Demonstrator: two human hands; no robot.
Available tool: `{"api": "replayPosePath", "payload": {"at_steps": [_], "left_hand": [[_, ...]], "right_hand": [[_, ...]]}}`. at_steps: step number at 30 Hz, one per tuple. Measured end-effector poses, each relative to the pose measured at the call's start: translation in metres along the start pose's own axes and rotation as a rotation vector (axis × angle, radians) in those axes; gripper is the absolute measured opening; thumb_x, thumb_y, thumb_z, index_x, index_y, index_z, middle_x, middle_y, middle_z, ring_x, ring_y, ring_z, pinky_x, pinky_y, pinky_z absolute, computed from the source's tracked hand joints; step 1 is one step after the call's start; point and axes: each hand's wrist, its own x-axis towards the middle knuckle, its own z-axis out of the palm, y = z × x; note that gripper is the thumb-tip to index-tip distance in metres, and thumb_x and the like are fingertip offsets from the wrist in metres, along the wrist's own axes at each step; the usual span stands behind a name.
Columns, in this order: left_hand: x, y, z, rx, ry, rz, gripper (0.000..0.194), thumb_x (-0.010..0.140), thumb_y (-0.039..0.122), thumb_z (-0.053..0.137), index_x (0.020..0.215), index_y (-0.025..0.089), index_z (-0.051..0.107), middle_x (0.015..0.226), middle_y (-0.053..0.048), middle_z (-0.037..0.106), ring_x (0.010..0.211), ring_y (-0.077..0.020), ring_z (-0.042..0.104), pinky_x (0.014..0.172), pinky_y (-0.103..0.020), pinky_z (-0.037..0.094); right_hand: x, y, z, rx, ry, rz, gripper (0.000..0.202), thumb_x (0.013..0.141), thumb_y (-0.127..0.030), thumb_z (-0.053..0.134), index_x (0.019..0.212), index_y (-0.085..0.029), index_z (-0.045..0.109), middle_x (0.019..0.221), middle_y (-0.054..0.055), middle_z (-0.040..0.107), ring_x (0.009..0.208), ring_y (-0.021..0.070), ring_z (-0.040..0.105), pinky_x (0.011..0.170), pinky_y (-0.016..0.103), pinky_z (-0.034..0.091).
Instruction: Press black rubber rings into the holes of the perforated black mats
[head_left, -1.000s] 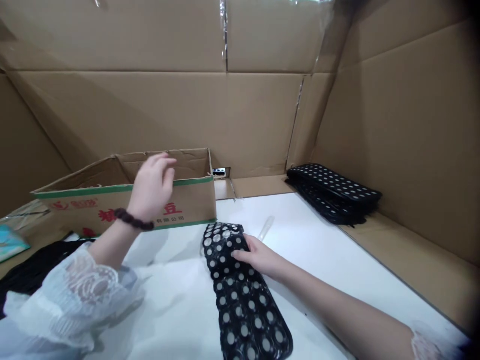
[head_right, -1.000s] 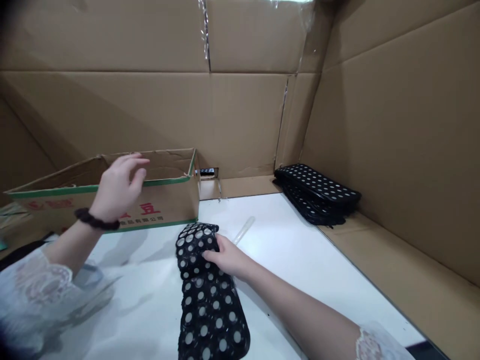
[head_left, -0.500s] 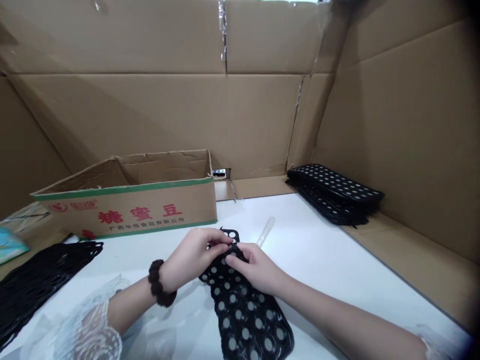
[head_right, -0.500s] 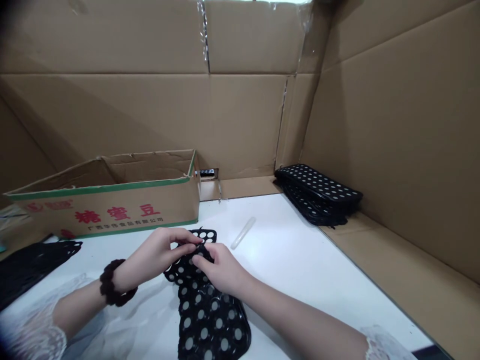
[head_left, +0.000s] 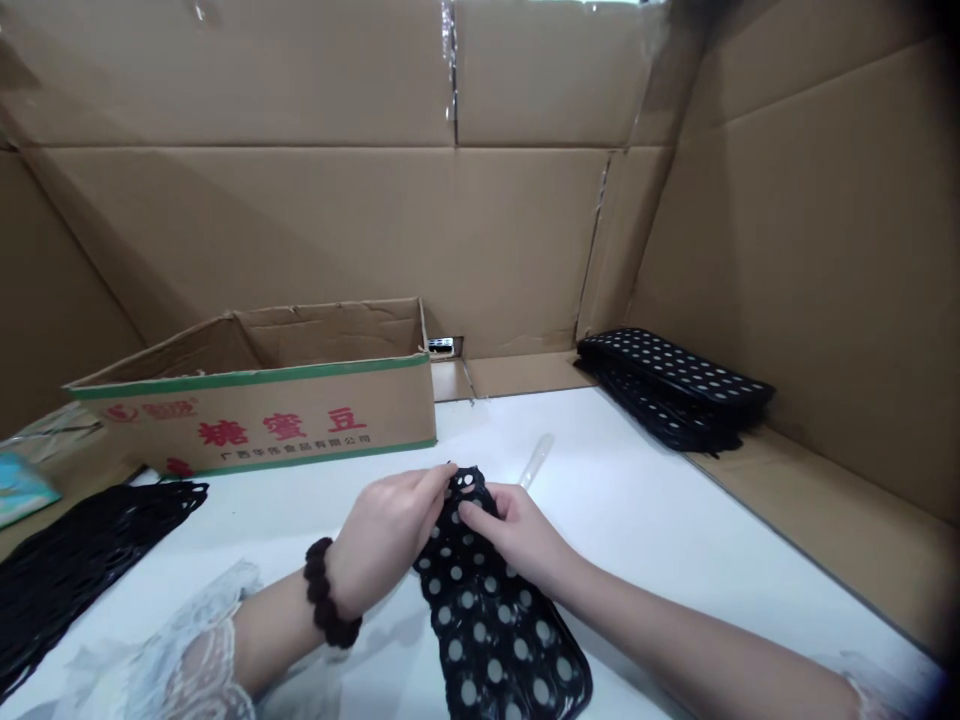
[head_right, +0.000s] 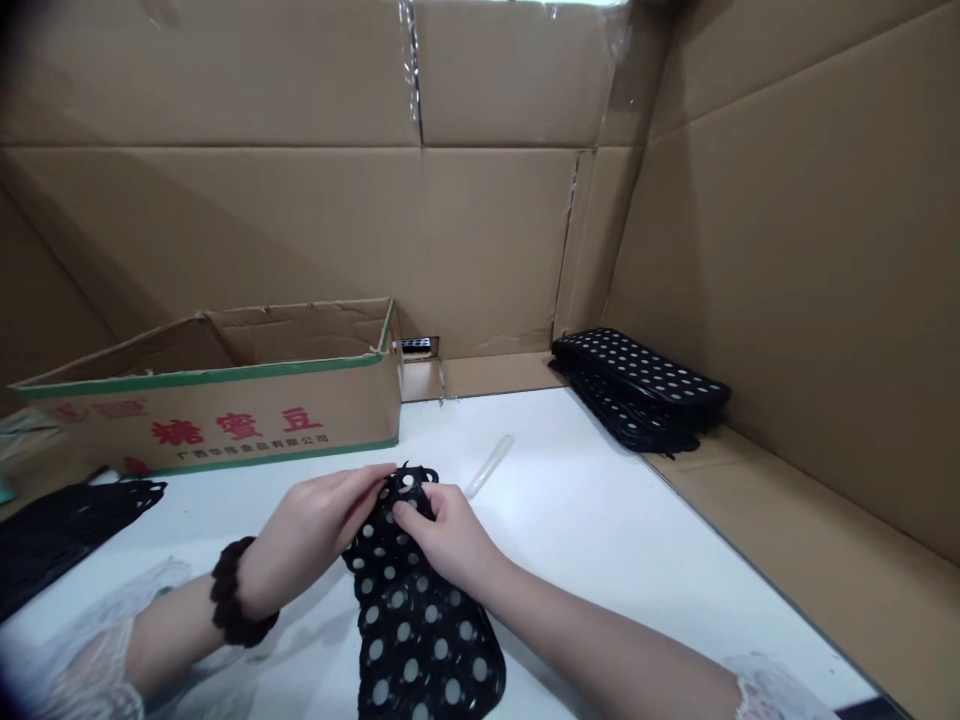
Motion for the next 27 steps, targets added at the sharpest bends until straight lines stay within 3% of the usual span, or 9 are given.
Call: {"api": "replayPosePath", "payload": {"at_steps": [3,7,13,15,19,21,23,27], "left_hand": [[-0.005,0.003,0.010,-0.096,-0.053,0.004,0.032,0.087,0.023,0.034,0.114,0.020,0.049,0.105,-0.006,0.062,0.090,-0.0177,0.059,0.077,-0.029,0.047],[-0.001,0.000,0.005,-0.271,-0.080,-0.072,0.030,0.085,0.027,0.039,0.111,0.024,0.054,0.108,-0.002,0.062,0.094,-0.0182,0.059,0.082,-0.029,0.046],[0.011,-0.007,-0.002,-0.663,-0.234,-0.268,0.022,0.079,0.025,0.047,0.091,0.020,0.064,0.089,-0.002,0.068,0.082,-0.0172,0.063,0.073,-0.025,0.048],[0.014,-0.015,-0.005,-0.636,-0.160,-0.334,0.022,0.080,0.026,0.045,0.091,0.018,0.063,0.083,-0.003,0.068,0.076,-0.0170,0.063,0.068,-0.025,0.049],[0.017,-0.035,-0.021,-0.239,0.307,-0.419,0.022,0.083,0.029,0.043,0.095,0.018,0.058,0.077,-0.002,0.066,0.073,-0.0165,0.062,0.068,-0.026,0.047],[0.016,-0.039,-0.025,-0.102,0.387,-0.383,0.021,0.083,0.029,0.043,0.096,0.019,0.057,0.080,-0.002,0.066,0.074,-0.0163,0.062,0.069,-0.027,0.047],[0.011,-0.035,-0.021,-0.094,0.289,-0.262,0.021,0.084,0.028,0.043,0.096,0.020,0.058,0.087,-0.002,0.066,0.078,-0.0159,0.061,0.072,-0.026,0.047],[-0.004,-0.016,0.005,-0.188,0.060,0.008,0.028,0.085,0.023,0.039,0.108,0.022,0.054,0.110,-0.004,0.059,0.098,-0.0160,0.056,0.085,-0.027,0.045]], "right_hand": [[0.000,-0.001,0.000,-0.030,0.001,-0.004,0.020,0.078,-0.032,0.049,0.069,-0.015,0.055,0.065,-0.001,0.054,0.061,0.0114,0.046,0.060,0.024,0.036],[0.002,0.002,-0.002,-0.064,0.014,-0.021,0.021,0.079,-0.033,0.048,0.074,-0.015,0.058,0.070,0.001,0.057,0.066,0.0129,0.049,0.063,0.024,0.038],[0.003,0.006,0.000,-0.079,-0.025,-0.035,0.020,0.079,-0.032,0.049,0.081,-0.016,0.059,0.074,0.001,0.060,0.070,0.0141,0.052,0.066,0.025,0.039],[0.002,0.007,0.001,-0.057,-0.020,-0.045,0.020,0.079,-0.032,0.049,0.084,-0.016,0.060,0.079,0.001,0.061,0.077,0.0160,0.054,0.072,0.027,0.040],[0.002,0.010,0.001,-0.027,0.047,0.003,0.022,0.079,-0.033,0.049,0.087,-0.016,0.060,0.084,0.004,0.063,0.084,0.0186,0.055,0.079,0.031,0.041],[0.002,0.010,0.001,-0.013,0.061,0.038,0.023,0.078,-0.033,0.049,0.089,-0.016,0.060,0.084,0.004,0.063,0.084,0.0190,0.056,0.078,0.031,0.041],[0.002,0.008,0.001,0.005,0.064,0.056,0.023,0.078,-0.032,0.049,0.091,-0.016,0.060,0.085,0.004,0.063,0.085,0.0193,0.056,0.078,0.031,0.041],[0.002,0.003,0.000,0.035,0.095,0.070,0.024,0.078,-0.032,0.048,0.090,-0.015,0.060,0.085,0.004,0.064,0.085,0.0193,0.056,0.078,0.031,0.041]]}}
